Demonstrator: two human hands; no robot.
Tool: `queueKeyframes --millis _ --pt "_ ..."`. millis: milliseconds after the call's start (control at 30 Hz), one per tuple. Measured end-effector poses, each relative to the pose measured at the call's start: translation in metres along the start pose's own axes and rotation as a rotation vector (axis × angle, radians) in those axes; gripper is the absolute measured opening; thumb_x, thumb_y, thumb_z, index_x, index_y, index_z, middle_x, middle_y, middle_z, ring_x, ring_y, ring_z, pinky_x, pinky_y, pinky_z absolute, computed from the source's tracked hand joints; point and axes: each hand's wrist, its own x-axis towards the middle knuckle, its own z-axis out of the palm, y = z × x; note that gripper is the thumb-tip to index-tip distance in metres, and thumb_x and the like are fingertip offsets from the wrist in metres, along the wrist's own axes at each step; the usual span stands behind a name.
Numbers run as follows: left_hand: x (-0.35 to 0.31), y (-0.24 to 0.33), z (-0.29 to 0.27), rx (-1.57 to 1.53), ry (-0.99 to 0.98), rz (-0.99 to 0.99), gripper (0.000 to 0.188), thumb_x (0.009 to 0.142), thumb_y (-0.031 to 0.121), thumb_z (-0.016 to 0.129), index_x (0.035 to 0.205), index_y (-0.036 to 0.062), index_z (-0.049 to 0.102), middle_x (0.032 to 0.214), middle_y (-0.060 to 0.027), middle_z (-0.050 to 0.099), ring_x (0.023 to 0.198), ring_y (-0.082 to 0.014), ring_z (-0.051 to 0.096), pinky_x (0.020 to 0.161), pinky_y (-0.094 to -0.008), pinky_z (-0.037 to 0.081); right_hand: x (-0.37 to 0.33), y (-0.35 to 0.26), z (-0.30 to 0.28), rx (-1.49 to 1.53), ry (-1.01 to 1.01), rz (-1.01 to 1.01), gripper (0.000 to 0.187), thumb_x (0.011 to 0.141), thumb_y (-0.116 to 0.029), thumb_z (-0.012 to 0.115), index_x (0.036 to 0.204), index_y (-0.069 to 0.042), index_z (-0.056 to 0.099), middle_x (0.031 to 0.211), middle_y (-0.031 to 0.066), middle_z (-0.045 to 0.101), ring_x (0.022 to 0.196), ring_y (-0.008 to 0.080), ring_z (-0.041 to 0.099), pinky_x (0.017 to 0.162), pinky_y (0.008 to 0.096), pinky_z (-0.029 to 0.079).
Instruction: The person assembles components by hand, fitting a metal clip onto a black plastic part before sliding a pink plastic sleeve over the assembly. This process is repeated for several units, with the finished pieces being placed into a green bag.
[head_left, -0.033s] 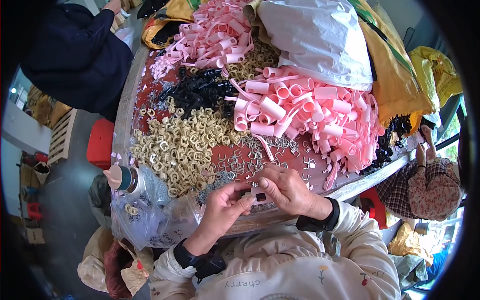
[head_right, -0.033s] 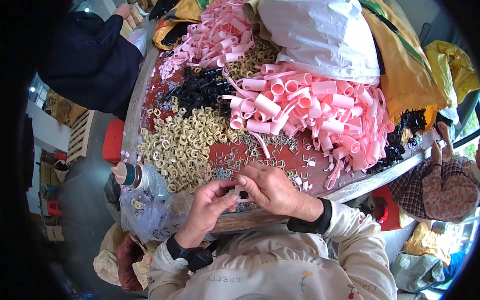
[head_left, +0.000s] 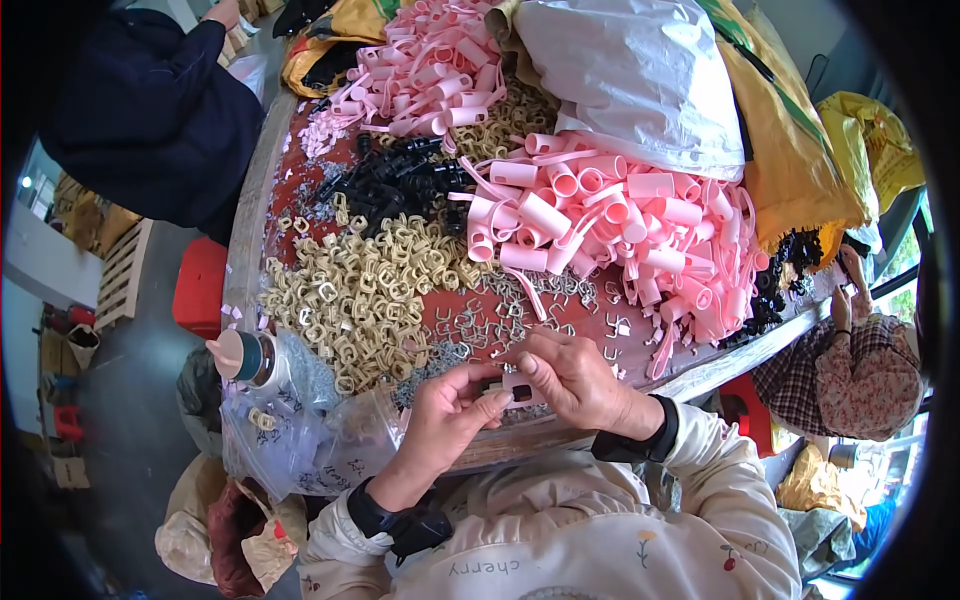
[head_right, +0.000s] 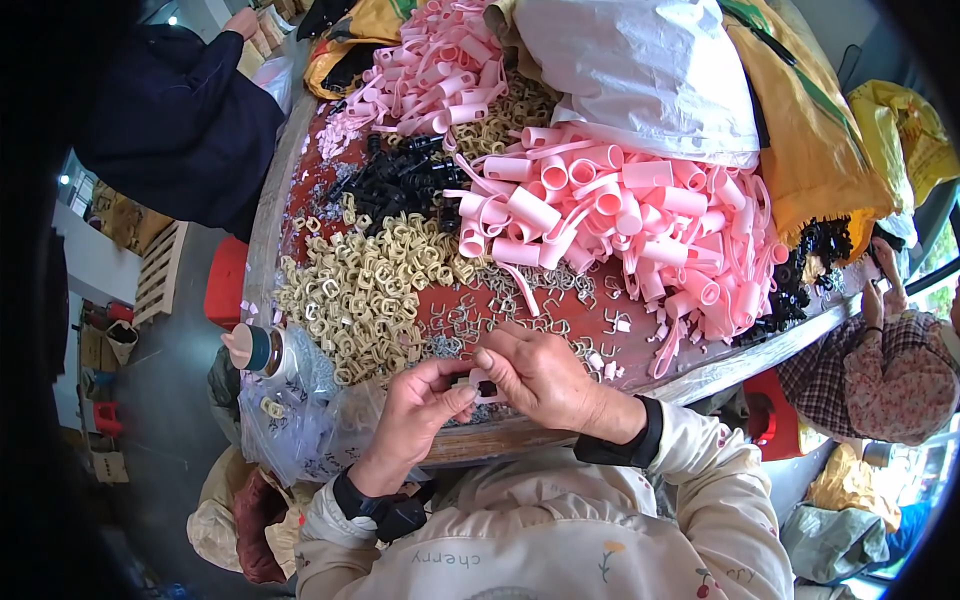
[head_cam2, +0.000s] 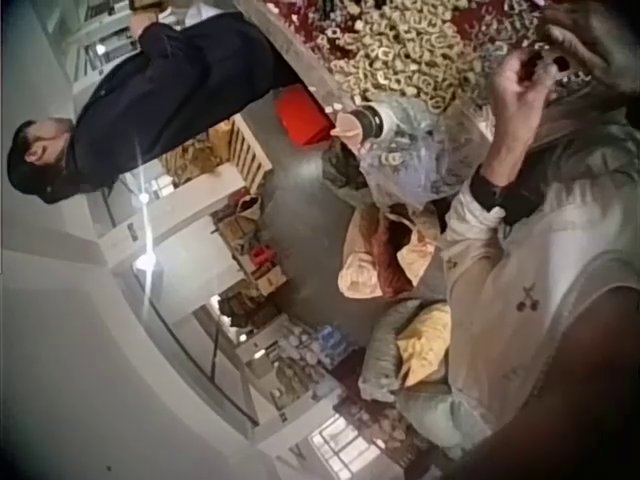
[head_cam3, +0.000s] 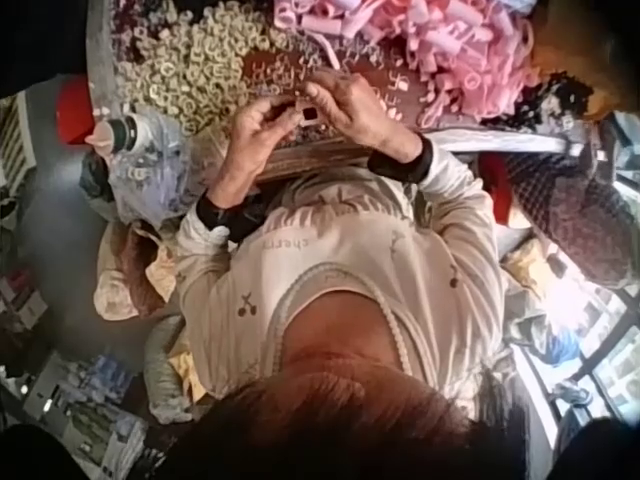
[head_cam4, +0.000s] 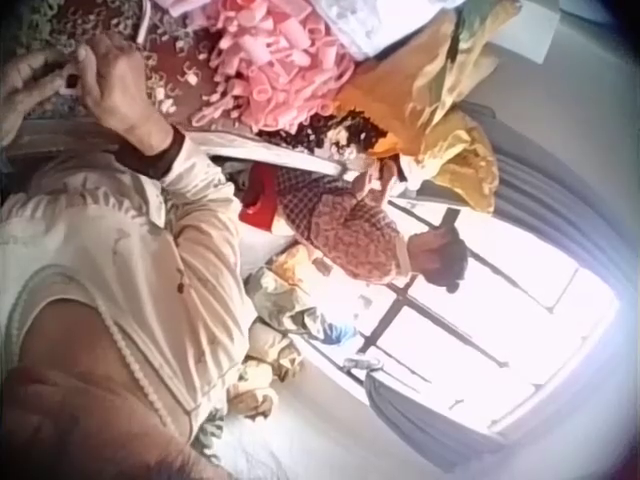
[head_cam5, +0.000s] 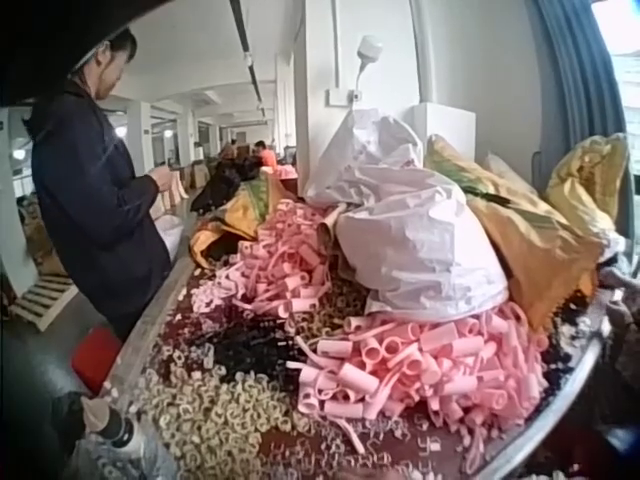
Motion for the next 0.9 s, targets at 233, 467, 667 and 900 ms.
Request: queueKeyframes --millis 233,467,667,900 --pt "0.005 0.004 0.007 0.129 0.026 0.035 0.031 0.077 0.011 0.057 0.103 -0.0019 0.049 0.079 -0.0049 0.057 0.064 -0.0081 0.053 0.055 -0.0187 0.045 -0.008 0.006 0.009 0.116 0.071 0.172 0.025 0.085 -0.023 0.039 0.082 -0.001 0.049 0.073 0.0131 0.047 0.065 0.0303 0.049 0.059 0.0348 0.041" --pt "0.009 -0.004 0.003 -0.147 -0.013 -0.012 0.039 0.076 0.01 0.058 0.111 0.0006 0.043 0.091 -0.005 0.055 0.078 -0.0098 0.054 0.058 -0.02 0.046 -0.005 0.008 -0.002 0.386 -0.224 -0.254 0.054 0.077 -0.037 0.05 0.112 0.002 0.039 0.101 0.0171 0.045 0.097 0.0305 0.043 0.082 0.0353 0.036" --pt "0.009 -0.013 0.017 -0.272 -0.108 -0.007 0.047 0.072 0.004 0.061 0.113 -0.0002 0.039 0.095 -0.0057 0.052 0.078 -0.0094 0.053 0.059 -0.0198 0.046 -0.013 0.005 -0.013 0.248 -0.303 -0.247 0.063 0.071 -0.04 0.057 0.113 0.004 0.038 0.104 0.0184 0.045 0.096 0.0306 0.045 0.082 0.0359 0.037" --pt "0.008 -0.013 0.026 -0.431 -0.203 -0.268 0.046 0.07 0.003 0.06 0.112 0.0007 0.041 0.096 -0.0062 0.052 0.082 -0.014 0.055 0.067 -0.0253 0.047 -0.033 0.004 -0.013 0.066 -0.081 -0.286 0.053 0.067 -0.036 0.062 0.099 0.004 0.049 0.092 0.0167 0.052 0.082 0.03 0.051 0.071 0.0355 0.042"
